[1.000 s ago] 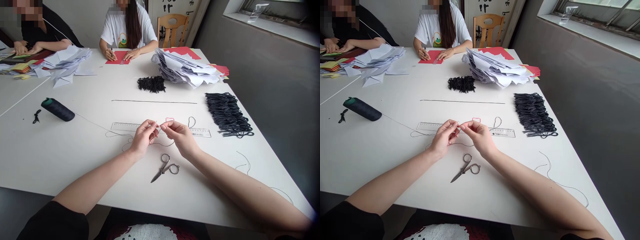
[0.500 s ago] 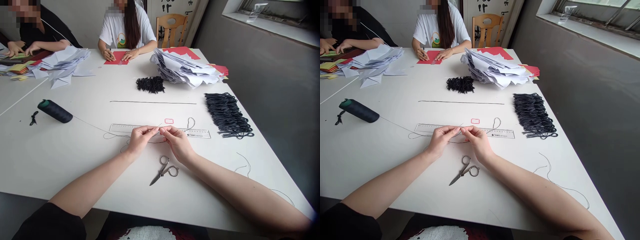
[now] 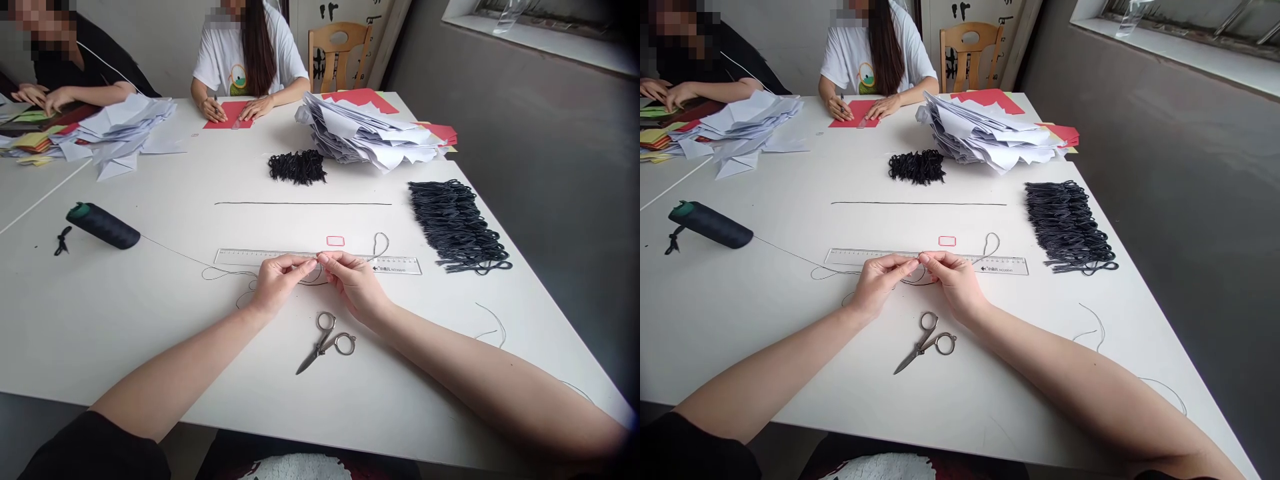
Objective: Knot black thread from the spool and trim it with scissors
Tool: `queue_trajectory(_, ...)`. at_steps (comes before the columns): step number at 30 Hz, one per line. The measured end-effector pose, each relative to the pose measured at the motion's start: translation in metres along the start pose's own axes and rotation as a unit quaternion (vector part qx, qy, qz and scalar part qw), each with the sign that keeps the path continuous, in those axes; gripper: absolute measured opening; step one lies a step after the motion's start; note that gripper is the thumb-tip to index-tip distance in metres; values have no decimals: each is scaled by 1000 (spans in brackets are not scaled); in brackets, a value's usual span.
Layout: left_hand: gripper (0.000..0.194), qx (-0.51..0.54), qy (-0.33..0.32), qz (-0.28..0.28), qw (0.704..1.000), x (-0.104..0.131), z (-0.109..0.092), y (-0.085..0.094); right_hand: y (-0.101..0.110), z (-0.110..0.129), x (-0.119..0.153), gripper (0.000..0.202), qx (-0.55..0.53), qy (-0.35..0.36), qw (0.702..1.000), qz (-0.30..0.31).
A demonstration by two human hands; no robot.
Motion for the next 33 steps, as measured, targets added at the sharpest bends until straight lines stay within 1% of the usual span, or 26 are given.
queue_trajectory(3, 11, -1, 3, 8, 1000, 0, -1, -1, -1, 1, -1, 30, 5, -6, 1000, 10)
queue_trajectory(6, 11, -14, 1, 4, 1000, 0, 0, 0, -1, 1, -1, 29, -6, -9, 1000, 15)
queue_trajectory(12, 14, -47, -7, 10, 999, -1, 2, 0, -2, 1, 1, 28, -14, -17, 999, 30)
queue_trajectory(14, 15, -63, -31, 14, 997, 0, 1, 0, -3, 2, 2, 28, -4, -10, 999, 32)
queue_trajectory(16, 16, -66, -76, 11, 995, 2, -1, 0, -4, 4, 3, 26, 15, 16, 999, 34)
queue_trajectory(18, 18, -42, -118, 16, 992, 5, -4, 0, -7, 7, 5, 23, 31, 48, 998, 40)
queue_trajectory(19, 19, -23, -128, 29, 991, 6, -4, -1, -8, 8, 6, 21, 37, 61, 997, 42)
queue_trajectory(21, 22, 17, -123, 65, 990, 7, -4, -4, -10, 9, 7, 19, 44, 76, 995, 36)
queue_trajectory(23, 24, 46, -100, 100, 989, 8, -1, -7, -11, 10, 8, 19, 38, 76, 996, 32)
queue_trajectory(25, 24, 61, -72, 117, 989, 8, 2, -9, -15, 9, 9, 21, 20, 66, 996, 54)
queue_trajectory(28, 19, 43, -44, 122, 991, 7, 5, -10, -19, 8, 10, 22, -2, 50, 995, 89)
queue_trajectory(30, 20, 9, -43, 115, 992, 7, 4, -9, -18, 8, 9, 20, -4, 50, 995, 82)
queue_trajectory(33, 30, -44, -57, 103, 992, 8, 1, -8, -16, 7, 8, 19, -7, 45, 996, 75)
Point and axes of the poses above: each hand's wrist, its own x-axis away from the middle knuckle, its own y-axis out of the back of the hand, z = x × y, the point moved 4 cm from there along -x, towards the middle knuckle, and after that the axes turned 1 degree about -x, right-handed, at the moved point
